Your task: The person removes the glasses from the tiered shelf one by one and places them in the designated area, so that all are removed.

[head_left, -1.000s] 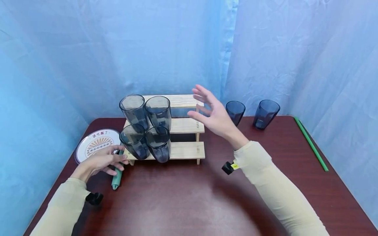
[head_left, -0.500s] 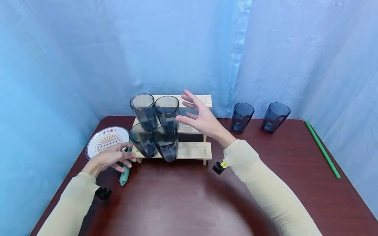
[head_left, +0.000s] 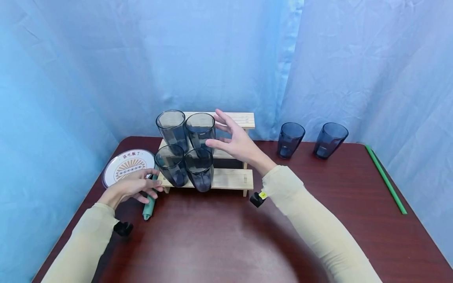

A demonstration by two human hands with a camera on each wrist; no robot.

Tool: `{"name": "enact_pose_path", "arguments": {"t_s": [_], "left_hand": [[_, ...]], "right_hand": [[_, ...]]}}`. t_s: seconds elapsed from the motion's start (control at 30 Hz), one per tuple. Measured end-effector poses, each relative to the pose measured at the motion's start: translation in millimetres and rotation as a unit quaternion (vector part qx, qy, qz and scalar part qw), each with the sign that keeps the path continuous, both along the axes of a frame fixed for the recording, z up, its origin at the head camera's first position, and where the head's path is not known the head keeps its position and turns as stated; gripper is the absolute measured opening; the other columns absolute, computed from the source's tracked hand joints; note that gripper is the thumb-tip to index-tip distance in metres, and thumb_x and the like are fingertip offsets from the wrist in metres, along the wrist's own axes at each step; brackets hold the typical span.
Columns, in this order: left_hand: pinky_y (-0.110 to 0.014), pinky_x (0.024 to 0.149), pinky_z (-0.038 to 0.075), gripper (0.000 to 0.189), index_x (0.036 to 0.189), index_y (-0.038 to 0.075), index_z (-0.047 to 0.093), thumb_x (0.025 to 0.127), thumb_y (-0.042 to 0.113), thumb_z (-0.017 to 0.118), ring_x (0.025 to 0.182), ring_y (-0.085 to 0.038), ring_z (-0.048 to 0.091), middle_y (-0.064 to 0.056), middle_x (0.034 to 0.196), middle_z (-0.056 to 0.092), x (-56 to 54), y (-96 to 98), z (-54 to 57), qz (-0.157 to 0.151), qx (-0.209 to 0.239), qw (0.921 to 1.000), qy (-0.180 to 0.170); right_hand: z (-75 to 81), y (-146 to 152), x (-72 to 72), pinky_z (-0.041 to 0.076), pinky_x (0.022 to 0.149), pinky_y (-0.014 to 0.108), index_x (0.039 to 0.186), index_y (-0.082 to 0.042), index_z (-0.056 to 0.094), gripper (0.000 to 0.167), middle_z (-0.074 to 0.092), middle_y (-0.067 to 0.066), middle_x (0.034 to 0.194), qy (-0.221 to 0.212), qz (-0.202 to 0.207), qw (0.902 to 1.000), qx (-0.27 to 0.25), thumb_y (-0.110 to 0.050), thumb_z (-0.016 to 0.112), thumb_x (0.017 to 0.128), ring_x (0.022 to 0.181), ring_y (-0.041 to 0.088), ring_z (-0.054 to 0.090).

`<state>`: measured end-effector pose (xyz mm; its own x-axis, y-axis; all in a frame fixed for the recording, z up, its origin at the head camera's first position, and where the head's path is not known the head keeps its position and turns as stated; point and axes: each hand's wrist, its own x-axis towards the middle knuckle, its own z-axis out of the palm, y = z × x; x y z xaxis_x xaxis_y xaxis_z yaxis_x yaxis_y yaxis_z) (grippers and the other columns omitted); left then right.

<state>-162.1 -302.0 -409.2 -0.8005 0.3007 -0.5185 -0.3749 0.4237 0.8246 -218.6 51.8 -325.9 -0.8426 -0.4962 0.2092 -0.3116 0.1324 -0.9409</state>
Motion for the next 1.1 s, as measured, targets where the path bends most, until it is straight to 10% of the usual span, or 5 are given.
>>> {"name": "enact_pose_path", "arguments": {"t_s": [1.1], "left_hand": [[-0.036,0.065,0.062,0.07,0.155,0.0,0.019,0.104,0.024,0.06,0.085,-0.021,0.07,-0.021,0.117,0.068,-2.4,-3.0,-1.4,0.003,-0.003,1.0,-0.006]], "right_hand": [[-14.5,-17,-11.9,0.052,0.099,0.035,0.162,-0.028,0.024,0.093,0.044,-0.007,0.153,0.031,-0.018,0.999,0.025,-0.038,0.081,0.088,0.138,0.014,0.045]]}}
